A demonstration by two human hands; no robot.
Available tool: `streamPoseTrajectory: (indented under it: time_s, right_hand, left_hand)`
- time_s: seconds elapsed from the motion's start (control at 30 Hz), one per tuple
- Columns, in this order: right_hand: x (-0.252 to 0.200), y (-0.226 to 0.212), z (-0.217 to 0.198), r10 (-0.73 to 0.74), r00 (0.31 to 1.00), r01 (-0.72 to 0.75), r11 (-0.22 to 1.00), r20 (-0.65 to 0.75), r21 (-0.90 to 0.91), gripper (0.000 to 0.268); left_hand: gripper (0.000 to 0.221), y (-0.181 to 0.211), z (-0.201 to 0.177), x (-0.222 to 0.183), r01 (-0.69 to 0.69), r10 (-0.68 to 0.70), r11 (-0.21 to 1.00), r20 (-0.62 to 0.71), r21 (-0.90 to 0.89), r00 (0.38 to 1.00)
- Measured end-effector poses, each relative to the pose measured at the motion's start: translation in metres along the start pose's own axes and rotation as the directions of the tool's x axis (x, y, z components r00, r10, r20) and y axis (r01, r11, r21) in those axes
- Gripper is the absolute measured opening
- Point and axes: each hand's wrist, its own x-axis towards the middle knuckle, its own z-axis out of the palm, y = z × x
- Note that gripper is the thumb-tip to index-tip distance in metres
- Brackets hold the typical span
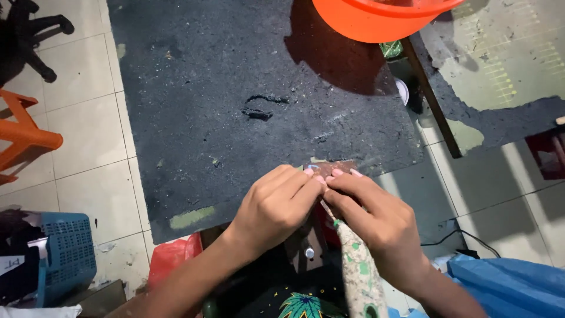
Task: Cleaning a printing platen by applying liquid with a brush and scraping off residue with a metal scraper.
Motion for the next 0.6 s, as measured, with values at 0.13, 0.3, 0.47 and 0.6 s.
streamPoseTrajectory:
  time_s: [0.13,0.3,0.47,0.6]
  right_hand:
    - [-0.001,0.004,0.007,-0.003,1.0,0.002,0.999,-0.03,-0.034,0.01]
    - [0.003,0.002,-0.001,-0.03,0.999,0.029,0.998,-0.022,-0.062,0.007]
    - [-0.006,-0.014,-0.021,0.019,0.999,-0.017,0.997,0.026,-0.072,0.014]
    - [-0.008,-0.002,-0.018,0.045,0.999,-0.043,0.997,0.017,-0.061,0.011]
  left_hand:
    - [0.023,-0.004,0.002,-0.001,0.021,-0.02,0.999,-0.025,0.025,0.999]
    - [0.03,-0.003,-0.001,0.003,0.02,-0.021,0.999,0.008,0.044,1.0]
    - [0.029,0.01,-0.002,0.008,-0.102,0.103,0.994,-0.033,0.042,0.994]
    - [0.032,0.001,0.016,0.009,-0.119,0.122,0.992,-0.054,0.043,0.991]
